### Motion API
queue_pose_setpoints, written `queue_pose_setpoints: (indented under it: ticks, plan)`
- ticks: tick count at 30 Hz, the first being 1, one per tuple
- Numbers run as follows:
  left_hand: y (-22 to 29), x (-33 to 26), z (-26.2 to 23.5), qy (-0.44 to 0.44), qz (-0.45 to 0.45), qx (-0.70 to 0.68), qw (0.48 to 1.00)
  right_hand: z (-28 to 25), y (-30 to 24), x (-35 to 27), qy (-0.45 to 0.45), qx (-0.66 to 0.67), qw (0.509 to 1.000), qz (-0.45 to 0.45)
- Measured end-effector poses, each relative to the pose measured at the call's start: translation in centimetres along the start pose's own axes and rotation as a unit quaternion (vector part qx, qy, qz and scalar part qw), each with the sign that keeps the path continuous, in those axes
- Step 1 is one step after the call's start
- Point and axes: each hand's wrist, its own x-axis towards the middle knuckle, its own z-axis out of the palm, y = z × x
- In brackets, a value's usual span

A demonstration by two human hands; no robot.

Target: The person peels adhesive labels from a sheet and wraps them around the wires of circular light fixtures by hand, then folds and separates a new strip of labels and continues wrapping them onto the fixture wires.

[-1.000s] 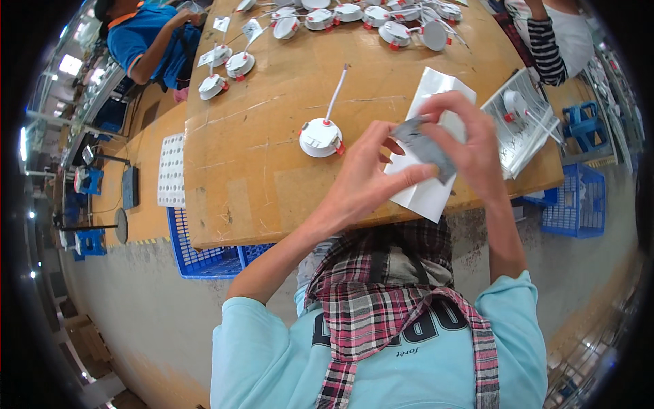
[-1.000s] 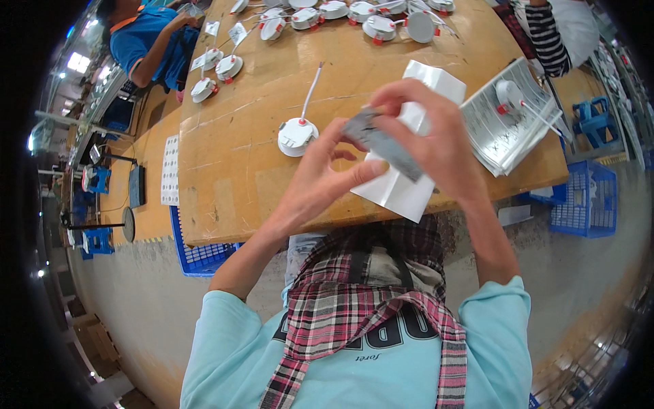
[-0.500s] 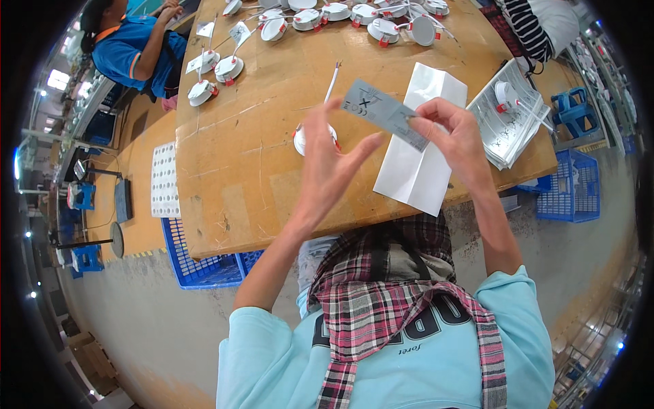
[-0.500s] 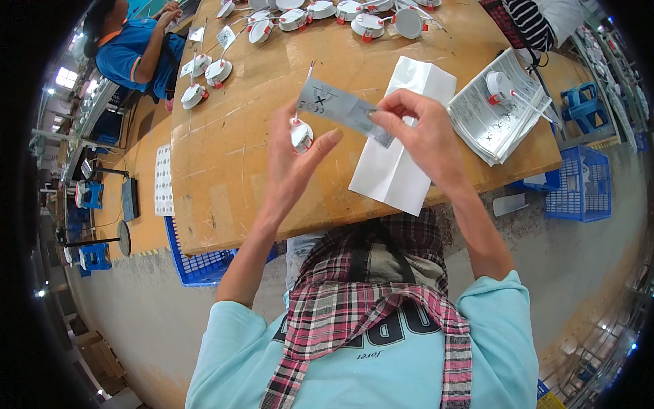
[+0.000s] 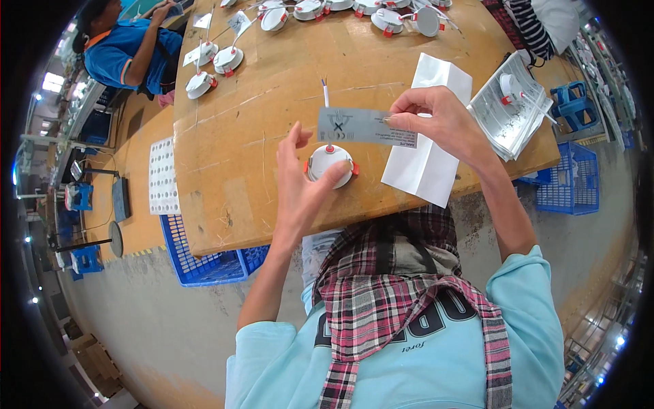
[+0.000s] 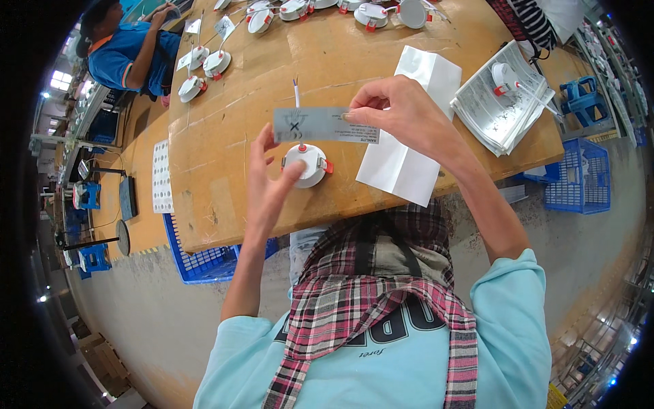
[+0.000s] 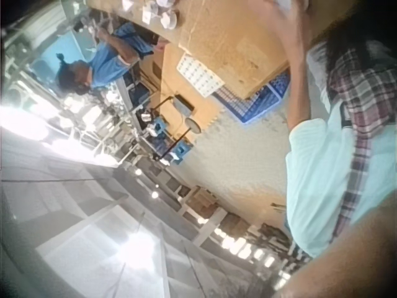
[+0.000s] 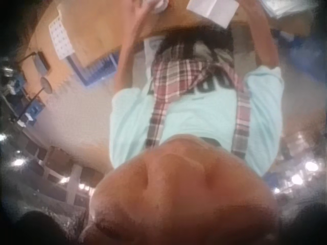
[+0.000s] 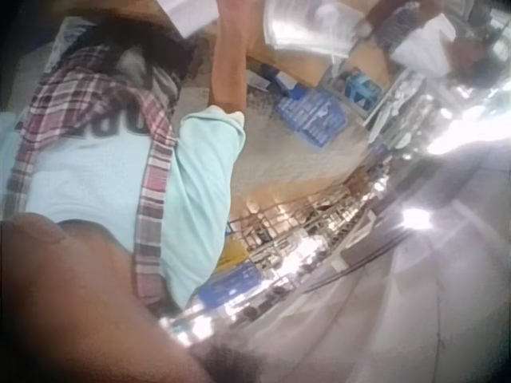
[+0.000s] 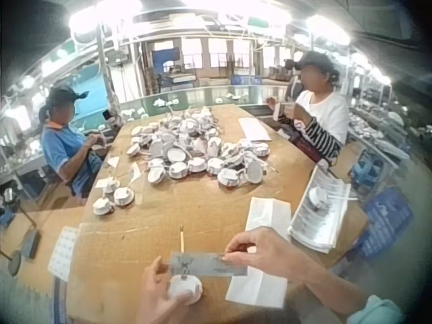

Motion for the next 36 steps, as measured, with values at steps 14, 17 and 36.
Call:
queue_pose_setpoints:
  ticks: [14, 17, 36]
  plan:
    - [2.2, 2.6, -1.7, -0.08, -0.136, -0.3, 0.941, 2.6, -2.6, 1.4, -0.018, -0.086, 0.996, 0.005]
    - [1.8, 3.6, -1.9, -0.088, -0.124, -0.23, 0.961, 2.6, -3.3, 1.5, -0.04, -0.094, 0.995, 0.017]
    - [-2.7, 8.7, -1.7, -0.138, -0.132, -0.248, 0.95, 3.7, 2.4, 4.8, -0.013, 0.051, 0.998, 0.04]
